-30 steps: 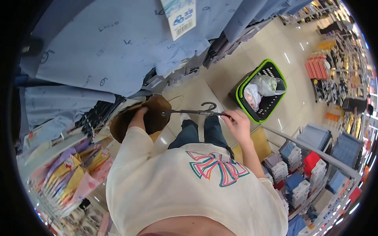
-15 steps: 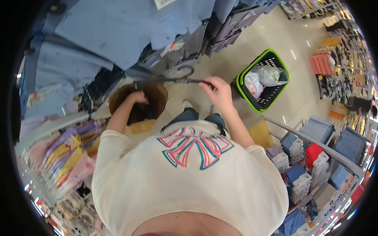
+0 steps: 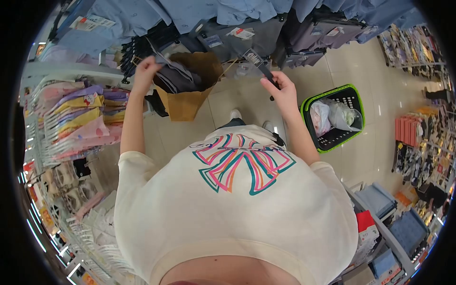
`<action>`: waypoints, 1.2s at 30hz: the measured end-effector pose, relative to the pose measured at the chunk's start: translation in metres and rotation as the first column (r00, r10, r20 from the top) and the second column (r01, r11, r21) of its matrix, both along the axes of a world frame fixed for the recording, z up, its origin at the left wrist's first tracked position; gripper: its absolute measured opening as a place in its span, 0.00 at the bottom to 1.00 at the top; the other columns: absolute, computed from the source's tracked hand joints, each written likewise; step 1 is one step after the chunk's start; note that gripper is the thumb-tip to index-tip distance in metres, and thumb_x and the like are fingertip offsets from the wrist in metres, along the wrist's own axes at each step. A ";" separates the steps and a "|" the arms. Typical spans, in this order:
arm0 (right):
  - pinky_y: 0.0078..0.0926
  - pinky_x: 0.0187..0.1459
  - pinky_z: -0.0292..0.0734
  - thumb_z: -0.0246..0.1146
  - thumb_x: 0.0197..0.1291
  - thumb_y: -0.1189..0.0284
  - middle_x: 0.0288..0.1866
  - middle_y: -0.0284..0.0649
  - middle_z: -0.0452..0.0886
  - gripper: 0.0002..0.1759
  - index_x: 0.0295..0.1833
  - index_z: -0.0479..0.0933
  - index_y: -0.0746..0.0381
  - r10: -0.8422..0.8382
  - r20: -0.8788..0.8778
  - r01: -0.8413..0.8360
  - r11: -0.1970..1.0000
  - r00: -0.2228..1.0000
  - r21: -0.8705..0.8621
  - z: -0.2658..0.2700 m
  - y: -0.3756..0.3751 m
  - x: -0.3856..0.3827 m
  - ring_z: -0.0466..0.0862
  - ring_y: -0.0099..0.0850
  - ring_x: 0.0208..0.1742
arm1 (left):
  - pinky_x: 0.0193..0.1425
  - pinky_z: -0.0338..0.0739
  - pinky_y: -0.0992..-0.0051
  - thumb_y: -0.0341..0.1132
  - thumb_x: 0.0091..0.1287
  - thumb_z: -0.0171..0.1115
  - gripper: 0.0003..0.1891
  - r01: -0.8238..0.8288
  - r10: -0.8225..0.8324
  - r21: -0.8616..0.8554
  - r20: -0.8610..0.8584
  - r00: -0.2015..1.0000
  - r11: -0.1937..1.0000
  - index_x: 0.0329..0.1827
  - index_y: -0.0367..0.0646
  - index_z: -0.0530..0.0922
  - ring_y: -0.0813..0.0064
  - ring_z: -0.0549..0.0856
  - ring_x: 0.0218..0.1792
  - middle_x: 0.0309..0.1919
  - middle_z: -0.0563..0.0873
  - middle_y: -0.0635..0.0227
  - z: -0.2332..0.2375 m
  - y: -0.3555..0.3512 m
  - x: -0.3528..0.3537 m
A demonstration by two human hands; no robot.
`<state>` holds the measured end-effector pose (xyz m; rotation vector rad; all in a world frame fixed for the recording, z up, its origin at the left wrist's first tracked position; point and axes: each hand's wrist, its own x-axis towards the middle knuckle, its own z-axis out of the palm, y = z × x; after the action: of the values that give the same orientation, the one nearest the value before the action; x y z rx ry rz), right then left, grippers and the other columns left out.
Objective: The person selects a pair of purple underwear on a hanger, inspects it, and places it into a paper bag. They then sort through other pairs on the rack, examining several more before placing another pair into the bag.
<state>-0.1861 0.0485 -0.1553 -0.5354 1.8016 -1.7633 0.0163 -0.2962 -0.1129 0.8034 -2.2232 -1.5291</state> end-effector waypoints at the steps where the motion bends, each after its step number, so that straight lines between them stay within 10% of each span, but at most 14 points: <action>1: 0.12 0.27 0.61 0.65 0.55 0.70 0.26 0.25 0.75 0.10 0.40 0.75 0.62 0.016 -0.010 -0.017 0.999 1.000 -0.044 0.004 0.003 -0.002 0.70 0.12 0.27 | 0.30 0.60 0.82 0.26 0.52 0.58 0.12 -0.052 0.092 0.201 -0.195 0.976 0.978 0.18 0.46 0.63 0.86 0.65 0.23 0.19 0.66 0.80 0.013 0.011 -0.004; 4: 0.11 0.28 0.62 0.64 0.56 0.70 0.25 0.25 0.73 0.08 0.37 0.73 0.62 0.104 0.029 -0.104 0.995 0.994 -0.008 0.015 0.017 -0.009 0.69 0.12 0.27 | 0.46 0.70 0.76 0.28 0.55 0.51 0.02 0.008 0.286 0.523 -0.478 0.830 0.852 0.30 0.40 0.70 0.76 0.76 0.37 0.33 0.77 0.70 0.063 0.044 -0.011; 10: 0.13 0.26 0.63 0.61 0.59 0.65 0.21 0.23 0.66 0.11 0.32 0.70 0.60 0.321 0.030 -0.317 0.944 0.947 -0.097 0.041 0.028 -0.009 0.65 0.12 0.24 | 0.58 0.69 0.64 0.38 0.61 0.45 0.21 0.065 0.586 0.703 -0.637 0.500 0.708 0.53 0.34 0.71 0.60 0.77 0.51 0.50 0.78 0.55 0.105 0.099 -0.034; 14: 0.13 0.24 0.62 0.62 0.59 0.63 0.19 0.23 0.63 0.13 0.31 0.69 0.59 0.333 0.012 -0.329 0.938 0.943 -0.112 0.064 0.037 0.000 0.64 0.13 0.22 | 0.56 0.72 0.61 0.41 0.64 0.42 0.22 0.734 0.204 0.509 -0.858 0.471 0.449 0.51 0.34 0.73 0.58 0.79 0.49 0.49 0.78 0.53 0.092 0.136 -0.064; 16: 0.13 0.23 0.61 0.62 0.58 0.62 0.18 0.23 0.61 0.14 0.30 0.68 0.59 0.340 0.006 -0.338 0.938 0.941 -0.081 0.069 0.044 -0.002 0.64 0.13 0.20 | 0.54 0.74 0.62 0.43 0.65 0.43 0.21 0.620 0.225 0.653 -0.746 0.627 0.436 0.49 0.35 0.74 0.60 0.80 0.47 0.47 0.79 0.54 0.085 0.163 -0.086; 18: 0.14 0.21 0.58 0.66 0.54 0.62 0.18 0.24 0.63 0.14 0.31 0.69 0.59 0.304 0.038 -0.300 0.950 0.952 -0.090 0.074 0.055 -0.003 0.63 0.13 0.19 | 0.52 0.75 0.63 0.44 0.65 0.45 0.20 0.690 0.225 0.718 -0.690 0.688 0.092 0.48 0.36 0.75 0.62 0.81 0.44 0.44 0.81 0.56 0.067 0.191 -0.109; 21: 0.13 0.21 0.56 0.69 0.50 0.64 0.19 0.24 0.64 0.16 0.35 0.71 0.61 0.265 0.036 -0.262 0.963 0.964 -0.068 0.083 0.076 -0.003 0.63 0.13 0.20 | 0.48 0.77 0.66 0.44 0.66 0.47 0.19 0.309 0.346 0.908 -0.397 0.850 0.283 0.46 0.37 0.76 0.64 0.82 0.40 0.40 0.82 0.60 0.054 0.244 -0.133; 24: 0.13 0.23 0.56 0.71 0.46 0.67 0.21 0.24 0.66 0.20 0.41 0.72 0.63 0.276 0.049 -0.276 0.961 0.960 -0.015 0.075 0.094 -0.010 0.64 0.13 0.22 | 0.45 0.77 0.67 0.45 0.68 0.45 0.18 0.496 0.214 0.867 -0.493 0.843 0.045 0.45 0.39 0.76 0.66 0.82 0.38 0.38 0.83 0.60 0.024 0.267 -0.144; 30: 0.15 0.33 0.67 0.74 0.40 0.67 0.29 0.28 0.72 0.28 0.47 0.72 0.65 0.121 -0.121 -0.135 0.984 0.985 -0.115 0.051 0.109 -0.013 0.71 0.19 0.29 | 0.41 0.78 0.69 0.39 0.68 0.50 0.15 0.395 0.100 0.898 -0.419 0.903 0.194 0.49 0.37 0.72 0.66 0.82 0.36 0.37 0.82 0.60 0.025 0.324 -0.149; 32: 0.19 0.37 0.71 0.74 0.39 0.68 0.32 0.30 0.73 0.30 0.50 0.71 0.65 0.144 -0.337 -0.173 0.983 0.931 -0.060 0.034 0.114 -0.023 0.74 0.23 0.33 | 0.44 0.77 0.74 0.31 0.65 0.54 0.15 0.362 0.070 0.836 -0.425 0.903 0.412 0.52 0.36 0.71 0.71 0.82 0.40 0.41 0.81 0.60 0.017 0.331 -0.149; 36: 0.20 0.40 0.71 0.70 0.44 0.70 0.33 0.31 0.77 0.20 0.44 0.77 0.66 0.122 -0.179 -0.130 0.991 0.976 -0.032 0.044 0.118 -0.029 0.76 0.23 0.36 | 0.45 0.75 0.78 0.27 0.63 0.55 0.15 0.231 0.108 0.822 -0.332 0.937 0.521 0.53 0.36 0.72 0.78 0.80 0.41 0.42 0.80 0.66 0.015 0.338 -0.142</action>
<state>-0.2150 0.1663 -0.1113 -0.8289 1.8054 -1.7179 -0.1254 0.0416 -0.0980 0.5820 -1.1308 -2.6133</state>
